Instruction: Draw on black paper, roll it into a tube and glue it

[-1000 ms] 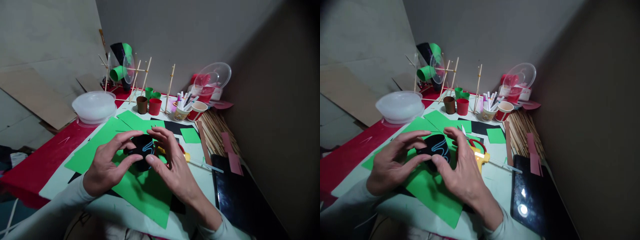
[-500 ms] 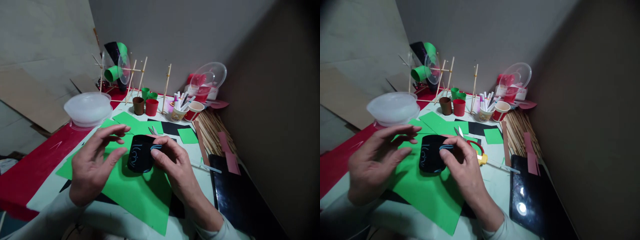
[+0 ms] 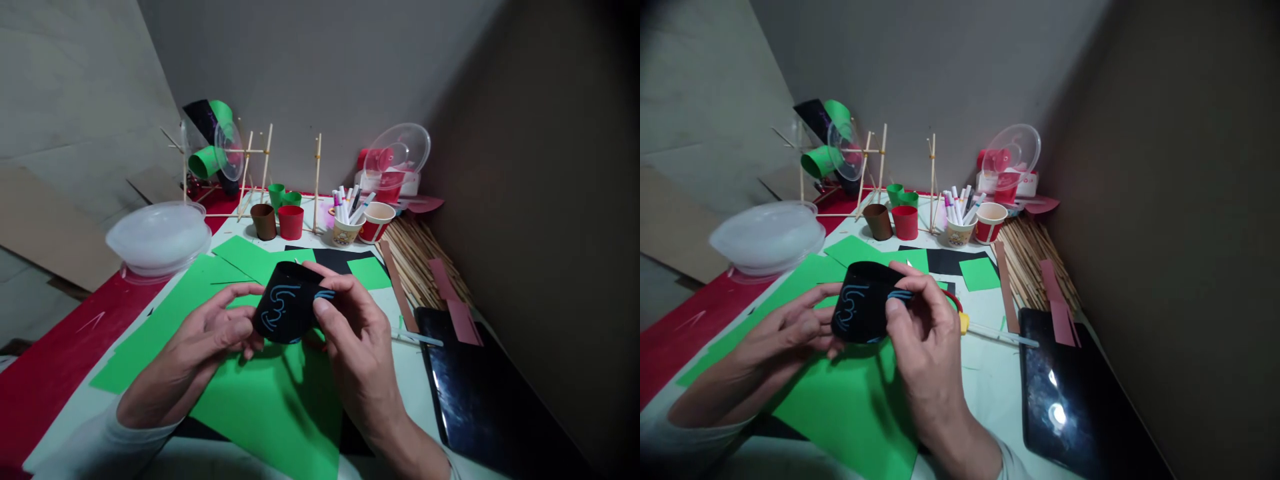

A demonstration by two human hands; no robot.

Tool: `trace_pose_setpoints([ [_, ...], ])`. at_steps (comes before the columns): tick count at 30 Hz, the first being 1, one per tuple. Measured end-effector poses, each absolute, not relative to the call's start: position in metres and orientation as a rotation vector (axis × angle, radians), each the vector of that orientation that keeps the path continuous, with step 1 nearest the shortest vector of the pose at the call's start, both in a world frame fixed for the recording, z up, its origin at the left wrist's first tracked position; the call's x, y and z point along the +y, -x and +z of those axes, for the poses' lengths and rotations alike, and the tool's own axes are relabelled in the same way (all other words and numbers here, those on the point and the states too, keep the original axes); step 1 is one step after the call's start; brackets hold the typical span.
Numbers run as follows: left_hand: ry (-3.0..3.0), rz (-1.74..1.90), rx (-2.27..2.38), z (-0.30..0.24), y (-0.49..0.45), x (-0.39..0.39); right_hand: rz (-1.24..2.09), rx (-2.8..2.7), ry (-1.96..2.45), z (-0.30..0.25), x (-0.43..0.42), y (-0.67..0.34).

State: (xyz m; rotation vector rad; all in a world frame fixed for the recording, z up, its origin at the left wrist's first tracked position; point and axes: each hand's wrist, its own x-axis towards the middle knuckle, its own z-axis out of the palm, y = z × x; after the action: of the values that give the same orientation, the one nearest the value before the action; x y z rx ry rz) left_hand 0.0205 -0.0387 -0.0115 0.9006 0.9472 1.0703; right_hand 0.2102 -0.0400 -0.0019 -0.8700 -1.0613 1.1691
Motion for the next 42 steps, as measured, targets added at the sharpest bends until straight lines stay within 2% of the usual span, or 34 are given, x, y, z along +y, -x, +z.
trace_pose_setpoints([
  [13,-0.819,1.136,0.983,-0.004,-0.024,-0.043,1.211,-1.113,0.828,0.002,-0.044,-0.203],
  [31,-0.799,1.023,1.073,-0.002,-0.025,-0.039,1.286,-1.001,0.973,-0.009,-0.035,-0.2],
  [42,-0.833,1.23,1.138,0.003,-0.027,-0.041,1.389,-0.798,0.908,-0.016,-0.024,-0.209],
])
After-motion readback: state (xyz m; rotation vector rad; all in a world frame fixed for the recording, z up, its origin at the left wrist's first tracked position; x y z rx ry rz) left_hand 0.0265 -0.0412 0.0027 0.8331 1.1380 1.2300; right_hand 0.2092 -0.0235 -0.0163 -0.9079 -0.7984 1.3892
